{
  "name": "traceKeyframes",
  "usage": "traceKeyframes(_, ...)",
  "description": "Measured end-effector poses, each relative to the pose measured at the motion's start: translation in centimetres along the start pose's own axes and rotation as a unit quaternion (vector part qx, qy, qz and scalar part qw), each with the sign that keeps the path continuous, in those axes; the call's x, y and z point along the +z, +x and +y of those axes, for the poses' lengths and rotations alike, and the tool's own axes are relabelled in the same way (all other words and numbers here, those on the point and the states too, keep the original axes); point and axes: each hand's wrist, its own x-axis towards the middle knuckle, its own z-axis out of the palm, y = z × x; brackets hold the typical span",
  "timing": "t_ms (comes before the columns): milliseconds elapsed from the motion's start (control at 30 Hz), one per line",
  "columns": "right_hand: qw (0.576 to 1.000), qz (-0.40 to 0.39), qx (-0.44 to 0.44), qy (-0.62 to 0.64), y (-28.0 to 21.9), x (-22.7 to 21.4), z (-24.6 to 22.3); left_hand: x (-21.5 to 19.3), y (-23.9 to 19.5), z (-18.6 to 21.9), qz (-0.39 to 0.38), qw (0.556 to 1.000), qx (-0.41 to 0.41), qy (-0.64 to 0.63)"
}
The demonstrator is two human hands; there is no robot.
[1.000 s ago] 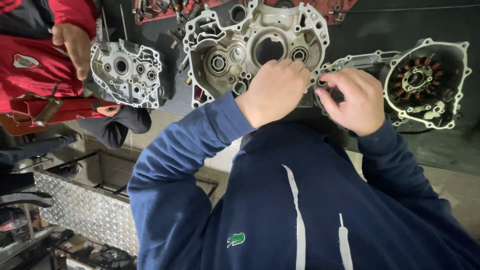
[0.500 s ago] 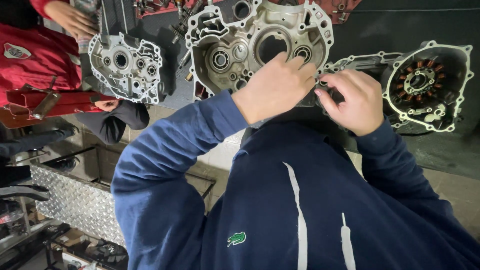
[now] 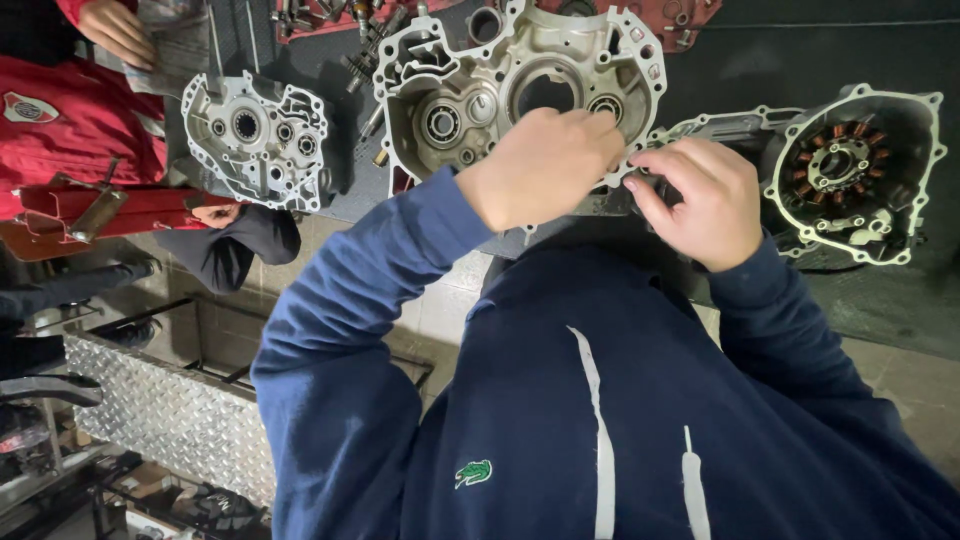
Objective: The person holds a disassembled engine casing and repeatedly places a gasket onto its surface, adjusting and repositioning it multiple times. A second person works on a similar casing nearby. The task involves aligning the gasket with the casing's contours without using tools.
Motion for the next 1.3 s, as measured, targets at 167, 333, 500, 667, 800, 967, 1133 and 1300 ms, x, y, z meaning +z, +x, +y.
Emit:
traceKeyframes(167, 0.999, -0.010, -0.028, -0.020, 1.1, -0.8, -0.9, -2.4, -2.3, 0.8, 0.048, 0.989, -0.081, -0.115)
traceKeyframes(333, 0.995, -0.040, -0.066, -0.056, 2.6, -1.4, -1.9, -2.2, -5.2, 3.2, 0.084, 0.977, -0.135, -0.142)
traceKeyframes(500, 0.991, -0.060, -0.091, -0.075, 2.7, -1.1, -2.2, -1.6, -8.0, 4.9, 0.143, 0.971, -0.163, -0.103)
traceKeyframes(667, 0.988, -0.061, -0.116, -0.079, 2.4, -0.9, -1.5, -0.5, -10.2, 5.8, 0.154, 0.968, -0.195, -0.045)
traceKeyframes(800, 0.987, -0.053, -0.130, -0.071, 1.8, -0.6, -0.8, 0.4, -10.4, 6.4, 0.144, 0.973, -0.180, -0.015)
traceKeyframes(967, 0.984, -0.068, -0.151, -0.067, 2.1, -0.6, -1.4, 1.0, -9.6, 6.5, 0.129, 0.976, -0.178, -0.009)
traceKeyframes(1133, 0.984, -0.065, -0.151, -0.073, 2.1, 0.0, -1.9, 1.6, -8.7, 6.2, 0.128, 0.974, -0.184, -0.012)
traceKeyframes(1300, 0.980, -0.079, -0.145, -0.107, 3.3, 0.6, -3.1, 1.2, -8.9, 6.0, 0.160, 0.964, -0.211, -0.027)
